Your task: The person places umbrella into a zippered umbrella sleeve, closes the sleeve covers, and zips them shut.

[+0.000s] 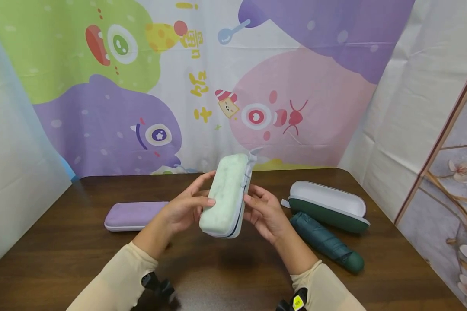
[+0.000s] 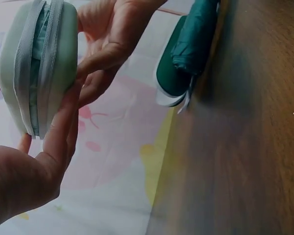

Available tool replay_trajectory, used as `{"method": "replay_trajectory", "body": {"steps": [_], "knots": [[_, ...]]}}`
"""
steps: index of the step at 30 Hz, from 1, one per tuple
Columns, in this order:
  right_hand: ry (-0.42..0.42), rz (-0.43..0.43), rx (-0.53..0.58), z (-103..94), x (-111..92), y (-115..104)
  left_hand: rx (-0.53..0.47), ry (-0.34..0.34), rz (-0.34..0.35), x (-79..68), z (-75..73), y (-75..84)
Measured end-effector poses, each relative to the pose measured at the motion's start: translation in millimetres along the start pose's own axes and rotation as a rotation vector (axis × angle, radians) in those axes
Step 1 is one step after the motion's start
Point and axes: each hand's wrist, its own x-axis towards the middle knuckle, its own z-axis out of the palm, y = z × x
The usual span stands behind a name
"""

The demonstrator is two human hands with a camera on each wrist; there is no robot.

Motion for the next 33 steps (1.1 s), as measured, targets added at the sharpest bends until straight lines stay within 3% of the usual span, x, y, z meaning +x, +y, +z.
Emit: {"method": "replay_trajectory", "body": {"steps": [5,12,18,22,27,30,33], "knots": [[0.004,0.003,-0.062,-0.9,-1.0,-2.1,-0.01,0.007,0.023,-0.7,-0.3,-0.8],[-0.032,0.037,-0.14,-2.5,-2.7,-8.2,-0.04,-0.024,0.11,0.9,-0.6,-3.5],[0.033,0.038,-0.34,1.9,-2.2,-19.2,-0.062,-0.05,0.142,-2.6,-1.6,-3.7],[0.1,-0.051,-0.509,8.1,-1.4,-28.7,-0.049,-0.039,0.16,-3.8,-1.4,-3.7],[0.132,-0.239,-0.753,14.7,-1.9,-36.2,-0.042,-0.039,0.157,-5.0,-1.4,-4.7],[0.087,-0.35,-0.908,16.9,-1.4,-38.0,-0.041,-0.043,0.148,-5.4,-2.1,-5.9],[-0.022,-0.456,-1.052,18.7,1.5,-38.9,-0.042,-0.045,0.146,-5.6,-3.0,-6.8]]}}
